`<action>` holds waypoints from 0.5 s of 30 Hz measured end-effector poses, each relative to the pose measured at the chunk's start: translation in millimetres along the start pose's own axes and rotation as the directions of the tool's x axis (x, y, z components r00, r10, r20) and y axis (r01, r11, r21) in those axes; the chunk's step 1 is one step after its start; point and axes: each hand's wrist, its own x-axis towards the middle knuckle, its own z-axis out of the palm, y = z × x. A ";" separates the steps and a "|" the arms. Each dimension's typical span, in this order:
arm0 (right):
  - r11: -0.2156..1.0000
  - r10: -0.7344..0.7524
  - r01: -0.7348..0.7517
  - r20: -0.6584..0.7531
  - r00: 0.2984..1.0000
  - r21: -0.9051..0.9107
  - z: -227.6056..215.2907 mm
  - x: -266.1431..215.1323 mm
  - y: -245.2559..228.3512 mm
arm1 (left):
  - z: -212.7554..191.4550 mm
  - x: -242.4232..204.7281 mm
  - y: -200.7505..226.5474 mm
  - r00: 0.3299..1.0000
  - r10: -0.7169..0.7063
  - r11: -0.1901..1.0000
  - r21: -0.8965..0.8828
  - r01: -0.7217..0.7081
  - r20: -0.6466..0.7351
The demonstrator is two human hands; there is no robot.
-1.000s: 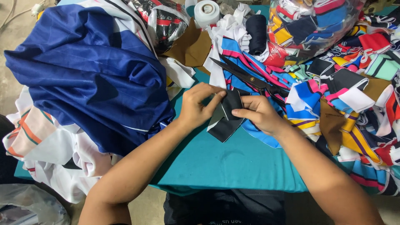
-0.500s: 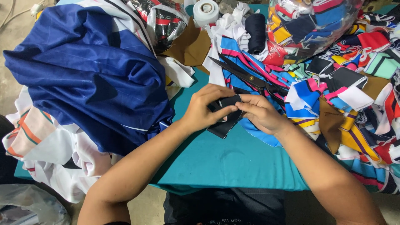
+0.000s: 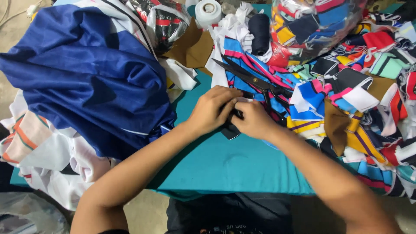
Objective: Sorting through a pile of fabric scraps on a table, organizing them by type or color, and occasionally trimming pieces with scissors.
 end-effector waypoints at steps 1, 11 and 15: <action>0.992 -0.039 0.047 0.067 0.997 -0.119 2.6 5.2 4.3 | 3.5 1.0 2.1 0.999 0.026 0.999 0.039 -0.027 0.031; 0.608 -0.510 0.500 0.179 0.841 -0.617 11.2 84.5 8.5 | 78.6 63.8 79.8 0.886 0.381 0.925 -0.087 -0.371 0.264; 0.632 -0.534 0.504 0.141 0.834 -0.589 46.7 97.6 23.1 | 97.8 112.0 223.6 0.839 -0.245 0.848 0.526 -0.058 0.486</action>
